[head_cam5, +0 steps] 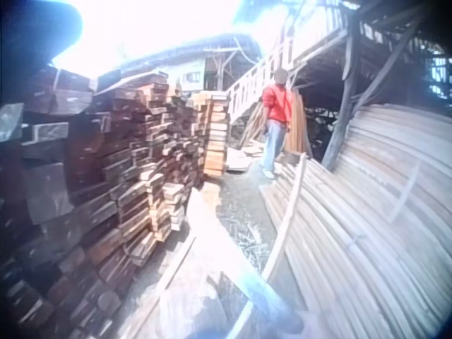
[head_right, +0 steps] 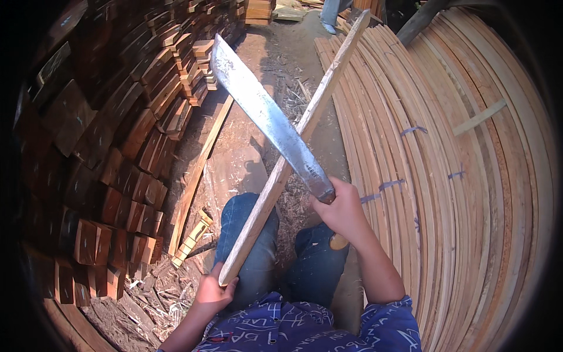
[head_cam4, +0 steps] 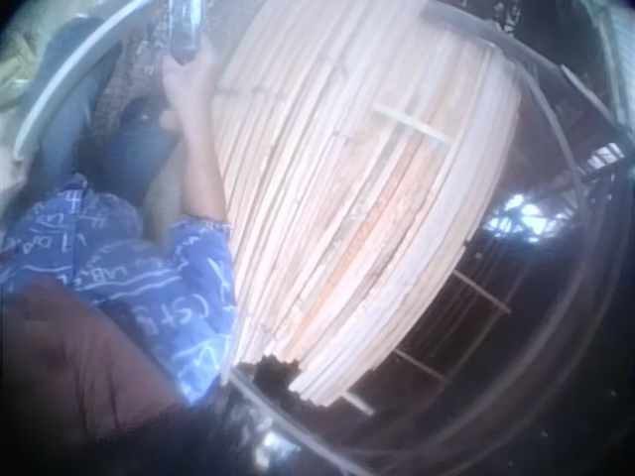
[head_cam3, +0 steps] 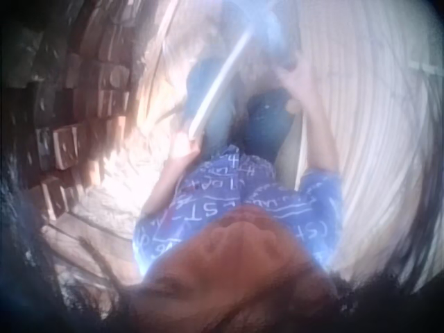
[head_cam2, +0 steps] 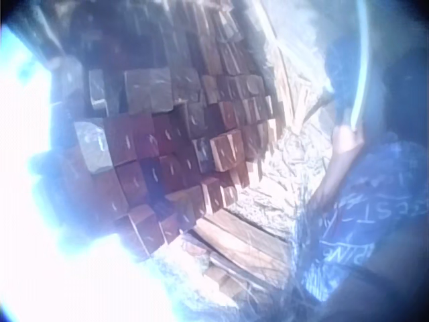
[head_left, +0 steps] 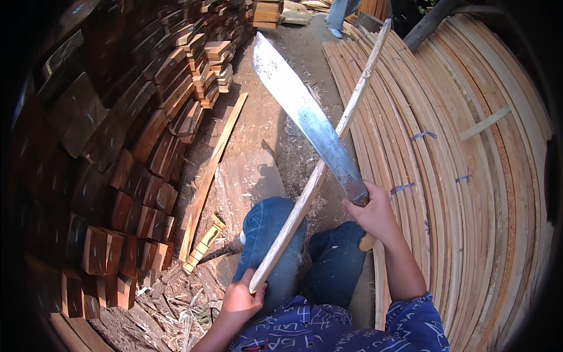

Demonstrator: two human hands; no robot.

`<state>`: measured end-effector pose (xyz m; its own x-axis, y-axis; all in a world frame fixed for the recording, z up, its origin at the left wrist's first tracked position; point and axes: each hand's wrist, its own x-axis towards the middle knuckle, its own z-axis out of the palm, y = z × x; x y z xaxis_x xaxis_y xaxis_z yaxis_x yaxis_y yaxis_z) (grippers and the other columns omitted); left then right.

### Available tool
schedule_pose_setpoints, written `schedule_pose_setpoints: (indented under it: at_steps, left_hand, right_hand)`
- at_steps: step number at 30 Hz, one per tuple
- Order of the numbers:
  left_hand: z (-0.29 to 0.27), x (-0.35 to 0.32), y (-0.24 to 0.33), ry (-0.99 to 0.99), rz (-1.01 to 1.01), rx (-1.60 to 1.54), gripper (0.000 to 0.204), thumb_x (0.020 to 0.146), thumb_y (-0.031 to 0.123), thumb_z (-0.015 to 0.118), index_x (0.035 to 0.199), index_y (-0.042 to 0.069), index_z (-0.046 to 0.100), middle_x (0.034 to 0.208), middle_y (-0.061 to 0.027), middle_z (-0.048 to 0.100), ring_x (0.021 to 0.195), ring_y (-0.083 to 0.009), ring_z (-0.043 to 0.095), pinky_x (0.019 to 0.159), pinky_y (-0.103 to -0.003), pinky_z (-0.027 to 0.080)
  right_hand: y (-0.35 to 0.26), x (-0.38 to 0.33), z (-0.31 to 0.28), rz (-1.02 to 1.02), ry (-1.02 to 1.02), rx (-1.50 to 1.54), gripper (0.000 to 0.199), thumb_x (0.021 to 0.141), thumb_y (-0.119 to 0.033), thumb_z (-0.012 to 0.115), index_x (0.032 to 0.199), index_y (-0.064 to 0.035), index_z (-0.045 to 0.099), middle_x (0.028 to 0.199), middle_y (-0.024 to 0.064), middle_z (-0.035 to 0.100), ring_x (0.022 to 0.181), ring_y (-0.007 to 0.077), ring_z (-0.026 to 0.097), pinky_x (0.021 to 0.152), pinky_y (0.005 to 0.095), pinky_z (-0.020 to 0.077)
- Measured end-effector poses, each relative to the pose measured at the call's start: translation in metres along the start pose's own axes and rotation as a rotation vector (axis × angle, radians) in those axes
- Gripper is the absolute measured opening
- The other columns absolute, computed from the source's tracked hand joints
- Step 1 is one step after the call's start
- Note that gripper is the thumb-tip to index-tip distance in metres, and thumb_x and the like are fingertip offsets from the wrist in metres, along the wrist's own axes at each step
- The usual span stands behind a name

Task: The person sits on the ground and uses a large curved blade to shave and smooth a long wooden plank. They repeatedly draw the blade along the plank's surface to remove thin layers of wood, refining its shape.

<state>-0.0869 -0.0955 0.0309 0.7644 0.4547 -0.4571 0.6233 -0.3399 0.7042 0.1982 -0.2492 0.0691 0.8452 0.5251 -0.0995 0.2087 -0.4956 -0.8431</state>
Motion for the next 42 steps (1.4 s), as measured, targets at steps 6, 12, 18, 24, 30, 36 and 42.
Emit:
schedule_pose_setpoints:
  at_steps: [6,12,18,24,30,36,42]
  left_hand:
    - [0.008,0.002,-0.013,0.037,0.103,-0.005,0.034,0.083,0.016,0.071,0.112,0.002,0.058,0.074,-0.0272,0.066,0.074,-0.044,0.068,0.066,-0.047,0.056]
    - [0.006,0.006,-0.005,-0.017,0.053,-0.004,0.039,0.083,0.015,0.071,0.115,-0.001,0.057,0.077,-0.0284,0.067,0.076,-0.0434,0.069,0.067,-0.045,0.056]
    - [0.008,0.003,-0.006,-0.031,0.04,0.029,0.043,0.083,0.015,0.072,0.119,-0.003,0.056,0.08,-0.0294,0.068,0.077,-0.042,0.071,0.067,-0.043,0.057]
    - [0.008,0.001,-0.004,-0.025,0.02,0.019,0.046,0.082,0.014,0.073,0.12,-0.004,0.055,0.079,-0.0276,0.068,0.073,-0.04,0.071,0.065,-0.041,0.057]
    - [0.014,0.0,-0.006,0.057,0.08,0.03,0.039,0.084,0.014,0.072,0.116,0.0,0.056,0.067,-0.0235,0.065,0.062,-0.0384,0.069,0.059,-0.043,0.056]
    - [0.017,0.001,-0.009,0.066,0.107,0.027,0.036,0.084,0.016,0.071,0.114,0.001,0.057,0.065,-0.0238,0.064,0.061,-0.0385,0.068,0.058,-0.045,0.055]
    - [0.017,0.009,-0.005,-0.039,0.067,0.055,0.047,0.082,0.013,0.074,0.122,-0.003,0.055,0.082,-0.0272,0.07,0.073,-0.0377,0.072,0.065,-0.04,0.058]
  right_hand:
    - [0.017,-0.013,0.009,-0.036,-0.017,-0.115,0.03,0.08,-0.005,0.073,0.106,0.0052,0.064,0.078,0.0092,0.067,0.071,0.0126,0.062,0.066,0.0292,0.0499]
    - [0.012,-0.012,0.003,-0.06,-0.028,-0.093,0.03,0.08,-0.004,0.07,0.107,0.005,0.064,0.078,0.0153,0.068,0.072,0.0197,0.067,0.066,0.0315,0.0509]
    - [0.021,-0.025,0.003,-0.026,-0.027,-0.071,0.029,0.081,-0.003,0.07,0.108,0.0046,0.063,0.077,0.0086,0.066,0.07,0.0133,0.063,0.065,0.0285,0.0496]
    - [0.011,-0.027,0.008,0.194,-0.177,0.181,0.018,0.084,-0.001,0.07,0.099,0.0016,0.06,0.064,-0.0004,0.057,0.049,0.0058,0.051,0.045,0.0242,0.0408]
    - [0.02,-0.026,0.014,0.261,-0.252,0.335,0.018,0.086,0.002,0.068,0.1,0.0012,0.057,0.062,-0.0004,0.054,0.046,0.0065,0.051,0.042,0.0237,0.04]
    - [0.029,-0.022,0.015,0.284,-0.306,0.392,0.016,0.086,0.004,0.067,0.093,-0.0014,0.054,0.063,-0.0002,0.054,0.046,0.0073,0.051,0.042,0.025,0.0404]
    - [0.033,-0.022,0.014,0.263,-0.242,0.381,0.016,0.085,0.002,0.068,0.094,-0.0007,0.055,0.063,0.0002,0.054,0.046,0.0078,0.051,0.043,0.0252,0.0404]
